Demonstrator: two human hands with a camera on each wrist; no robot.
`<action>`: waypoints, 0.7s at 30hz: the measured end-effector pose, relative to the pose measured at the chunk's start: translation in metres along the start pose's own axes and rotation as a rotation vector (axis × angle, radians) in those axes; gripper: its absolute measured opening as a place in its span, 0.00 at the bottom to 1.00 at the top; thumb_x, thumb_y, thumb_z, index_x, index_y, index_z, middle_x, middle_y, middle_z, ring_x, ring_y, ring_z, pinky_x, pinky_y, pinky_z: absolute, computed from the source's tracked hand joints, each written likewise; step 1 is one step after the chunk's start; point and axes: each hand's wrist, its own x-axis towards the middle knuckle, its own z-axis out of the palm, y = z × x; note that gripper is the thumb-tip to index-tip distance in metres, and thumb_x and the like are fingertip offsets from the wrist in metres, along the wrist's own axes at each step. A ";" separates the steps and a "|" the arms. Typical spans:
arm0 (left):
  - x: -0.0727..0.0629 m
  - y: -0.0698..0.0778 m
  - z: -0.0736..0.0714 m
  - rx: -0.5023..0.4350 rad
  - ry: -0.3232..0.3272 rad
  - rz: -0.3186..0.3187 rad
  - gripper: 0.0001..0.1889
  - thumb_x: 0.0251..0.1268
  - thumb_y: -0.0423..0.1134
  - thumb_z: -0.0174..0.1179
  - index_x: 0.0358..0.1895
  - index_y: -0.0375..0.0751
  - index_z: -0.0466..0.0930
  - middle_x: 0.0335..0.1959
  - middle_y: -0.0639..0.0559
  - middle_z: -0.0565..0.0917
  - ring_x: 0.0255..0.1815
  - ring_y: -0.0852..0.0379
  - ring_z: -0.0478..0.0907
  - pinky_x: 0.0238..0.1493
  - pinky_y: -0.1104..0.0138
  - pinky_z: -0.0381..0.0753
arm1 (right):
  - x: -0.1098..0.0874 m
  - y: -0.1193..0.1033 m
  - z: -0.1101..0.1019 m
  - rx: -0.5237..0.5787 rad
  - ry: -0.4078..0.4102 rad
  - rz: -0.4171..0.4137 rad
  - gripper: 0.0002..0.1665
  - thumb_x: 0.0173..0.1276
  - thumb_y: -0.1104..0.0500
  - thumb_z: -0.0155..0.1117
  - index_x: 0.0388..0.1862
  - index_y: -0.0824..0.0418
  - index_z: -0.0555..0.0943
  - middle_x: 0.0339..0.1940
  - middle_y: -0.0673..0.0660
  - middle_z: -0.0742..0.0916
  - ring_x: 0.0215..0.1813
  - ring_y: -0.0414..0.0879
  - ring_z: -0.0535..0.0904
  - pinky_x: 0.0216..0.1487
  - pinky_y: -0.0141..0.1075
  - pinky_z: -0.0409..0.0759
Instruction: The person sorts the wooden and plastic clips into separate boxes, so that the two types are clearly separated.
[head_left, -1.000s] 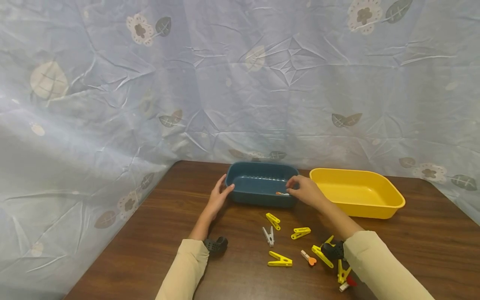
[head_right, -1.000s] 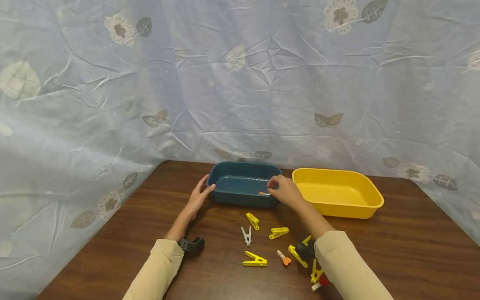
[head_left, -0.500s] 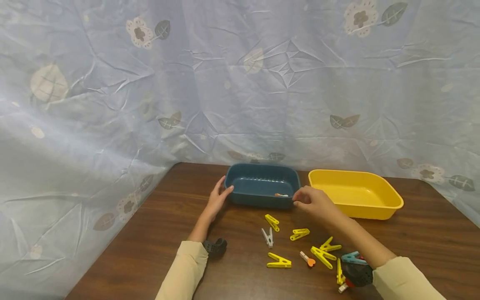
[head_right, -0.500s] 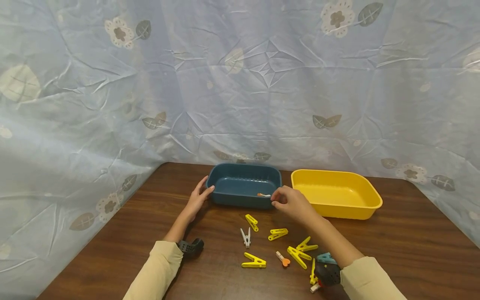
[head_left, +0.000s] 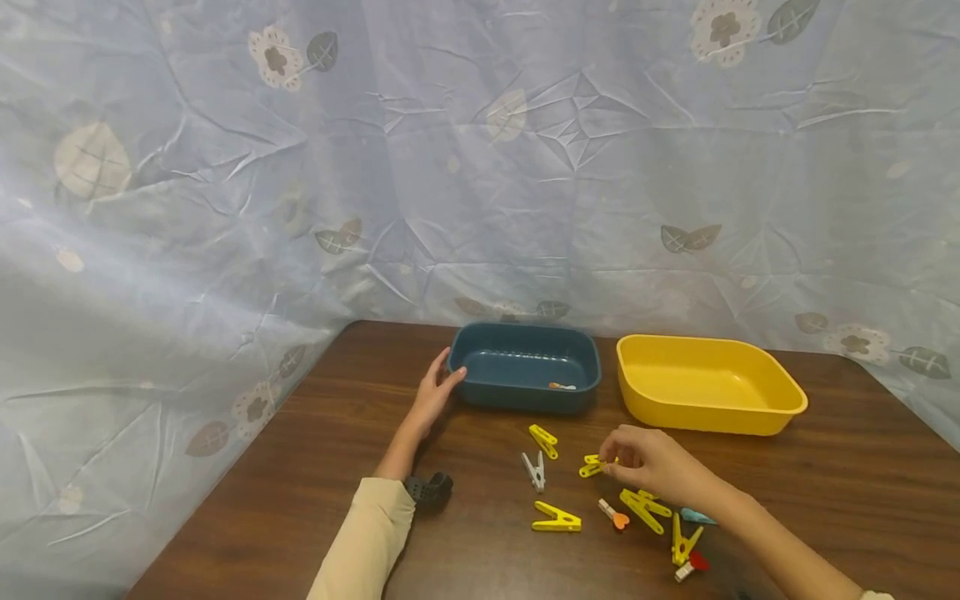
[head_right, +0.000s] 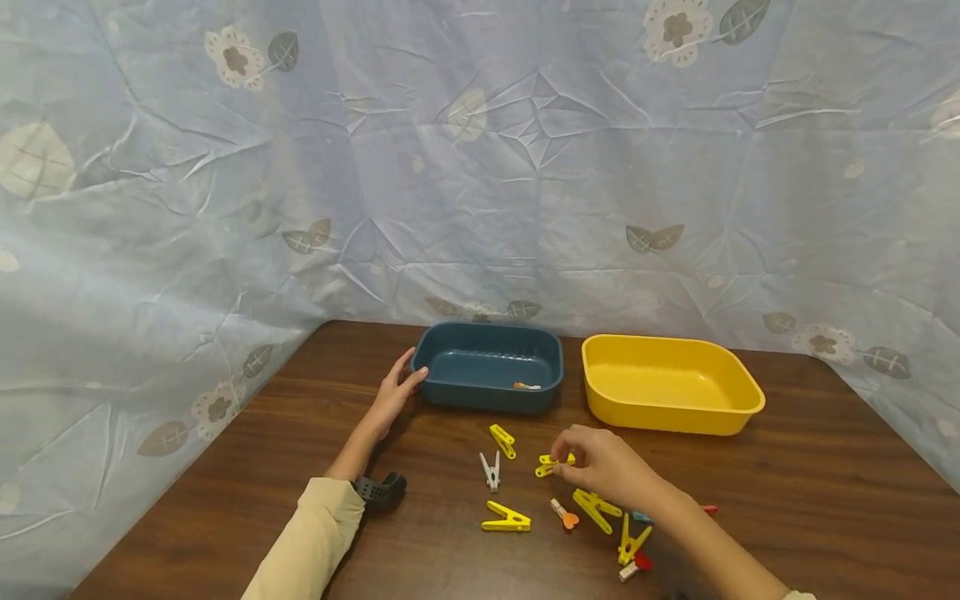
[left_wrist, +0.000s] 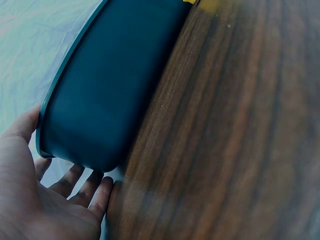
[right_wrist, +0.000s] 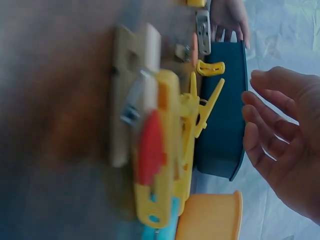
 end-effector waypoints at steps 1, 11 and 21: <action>-0.002 0.004 0.000 -0.007 -0.005 -0.002 0.34 0.66 0.44 0.55 0.71 0.38 0.51 0.68 0.32 0.54 0.66 0.35 0.53 0.61 0.47 0.56 | -0.003 -0.001 0.001 0.012 -0.015 -0.001 0.05 0.60 0.61 0.66 0.34 0.54 0.78 0.27 0.39 0.76 0.26 0.34 0.71 0.25 0.30 0.73; 0.009 -0.013 0.002 0.013 0.018 0.001 0.36 0.64 0.49 0.57 0.71 0.43 0.53 0.68 0.35 0.56 0.66 0.39 0.55 0.61 0.49 0.58 | -0.024 -0.008 0.008 0.031 -0.048 0.000 0.06 0.60 0.57 0.66 0.34 0.48 0.78 0.30 0.37 0.77 0.27 0.33 0.69 0.25 0.29 0.70; 0.001 -0.004 0.000 -0.012 -0.002 0.000 0.35 0.65 0.45 0.56 0.71 0.40 0.52 0.68 0.34 0.54 0.67 0.38 0.51 0.62 0.47 0.55 | -0.033 -0.004 0.016 0.059 -0.061 -0.024 0.05 0.61 0.54 0.66 0.34 0.49 0.77 0.31 0.39 0.77 0.26 0.32 0.69 0.22 0.28 0.70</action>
